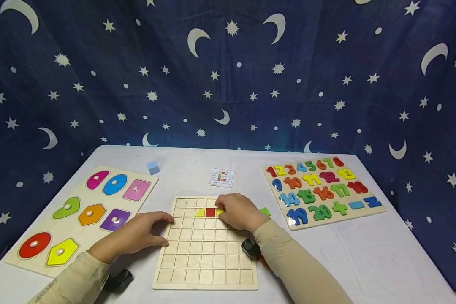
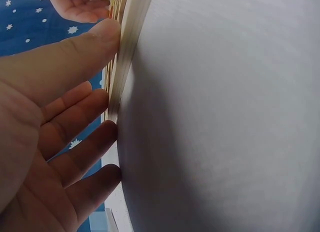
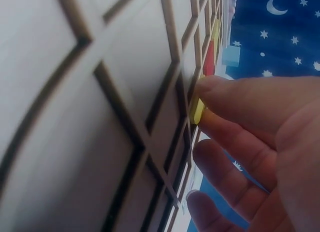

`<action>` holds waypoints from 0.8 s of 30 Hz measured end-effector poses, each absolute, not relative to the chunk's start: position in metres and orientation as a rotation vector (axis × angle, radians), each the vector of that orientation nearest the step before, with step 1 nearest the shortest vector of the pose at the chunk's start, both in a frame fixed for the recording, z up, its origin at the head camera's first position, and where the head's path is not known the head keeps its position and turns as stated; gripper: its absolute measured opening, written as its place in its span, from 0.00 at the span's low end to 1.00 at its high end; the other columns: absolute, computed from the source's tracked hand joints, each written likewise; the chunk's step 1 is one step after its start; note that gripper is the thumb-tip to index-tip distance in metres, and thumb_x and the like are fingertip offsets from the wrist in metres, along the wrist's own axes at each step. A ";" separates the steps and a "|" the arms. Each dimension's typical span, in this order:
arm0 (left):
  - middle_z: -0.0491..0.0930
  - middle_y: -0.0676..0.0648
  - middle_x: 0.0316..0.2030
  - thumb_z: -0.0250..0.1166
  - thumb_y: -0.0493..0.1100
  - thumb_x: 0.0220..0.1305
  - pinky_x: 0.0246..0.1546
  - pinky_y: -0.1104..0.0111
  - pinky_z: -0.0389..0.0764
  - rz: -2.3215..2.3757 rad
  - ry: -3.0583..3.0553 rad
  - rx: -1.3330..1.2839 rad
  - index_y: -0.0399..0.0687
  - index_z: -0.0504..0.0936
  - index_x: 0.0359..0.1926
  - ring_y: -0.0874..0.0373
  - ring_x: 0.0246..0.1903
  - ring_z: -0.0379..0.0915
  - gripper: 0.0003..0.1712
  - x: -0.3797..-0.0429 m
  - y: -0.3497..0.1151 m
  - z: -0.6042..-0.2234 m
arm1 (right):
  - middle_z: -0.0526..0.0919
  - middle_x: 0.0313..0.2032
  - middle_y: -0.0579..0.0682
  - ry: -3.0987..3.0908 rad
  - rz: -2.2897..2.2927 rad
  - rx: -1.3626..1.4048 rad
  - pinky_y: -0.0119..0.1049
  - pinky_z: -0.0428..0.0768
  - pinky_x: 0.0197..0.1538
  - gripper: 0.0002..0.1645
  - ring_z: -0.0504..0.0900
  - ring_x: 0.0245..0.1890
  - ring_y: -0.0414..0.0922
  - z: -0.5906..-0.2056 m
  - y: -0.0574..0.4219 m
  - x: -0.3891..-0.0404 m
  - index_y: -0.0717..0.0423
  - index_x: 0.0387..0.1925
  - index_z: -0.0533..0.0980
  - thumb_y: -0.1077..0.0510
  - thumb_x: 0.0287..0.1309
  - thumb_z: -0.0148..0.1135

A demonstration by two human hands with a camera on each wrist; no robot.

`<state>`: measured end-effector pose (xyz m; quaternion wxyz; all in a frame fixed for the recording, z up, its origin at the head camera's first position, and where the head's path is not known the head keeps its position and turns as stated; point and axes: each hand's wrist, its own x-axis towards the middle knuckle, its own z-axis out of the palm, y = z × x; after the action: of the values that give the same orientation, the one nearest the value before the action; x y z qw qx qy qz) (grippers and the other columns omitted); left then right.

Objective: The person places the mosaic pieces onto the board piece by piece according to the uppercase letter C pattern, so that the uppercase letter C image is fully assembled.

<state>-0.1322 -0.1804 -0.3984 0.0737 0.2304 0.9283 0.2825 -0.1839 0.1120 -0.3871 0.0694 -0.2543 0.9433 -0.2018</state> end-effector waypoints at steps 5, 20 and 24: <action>0.82 0.49 0.48 0.81 0.41 0.47 0.60 0.50 0.73 0.853 2.783 0.688 0.44 0.82 0.50 0.47 0.53 0.76 0.28 -0.132 -0.180 -0.398 | 0.82 0.34 0.42 2.837 -0.621 -0.742 0.41 0.78 0.49 0.11 0.76 0.35 0.42 -0.388 0.115 -0.184 0.53 0.42 0.82 0.60 0.56 0.70; 0.82 0.49 0.48 0.81 0.41 0.47 0.62 0.50 0.72 0.857 2.779 0.638 0.44 0.82 0.51 0.47 0.54 0.76 0.28 -0.132 -0.179 -0.397 | 0.79 0.31 0.39 2.839 -0.640 -0.704 0.39 0.78 0.45 0.10 0.74 0.33 0.41 -0.388 0.123 -0.178 0.51 0.41 0.82 0.59 0.56 0.71; 0.82 0.49 0.48 0.81 0.41 0.47 0.62 0.50 0.72 0.858 2.778 0.641 0.45 0.82 0.50 0.47 0.54 0.76 0.28 -0.132 -0.179 -0.397 | 0.79 0.31 0.39 2.828 -0.669 -0.692 0.39 0.78 0.45 0.10 0.74 0.33 0.40 -0.388 0.122 -0.177 0.52 0.42 0.82 0.59 0.56 0.71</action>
<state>-0.1321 -0.1791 -0.3974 0.0821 0.2147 0.9298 0.2873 -0.1771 0.1224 -0.3885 0.0768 -0.2310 0.9439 -0.2233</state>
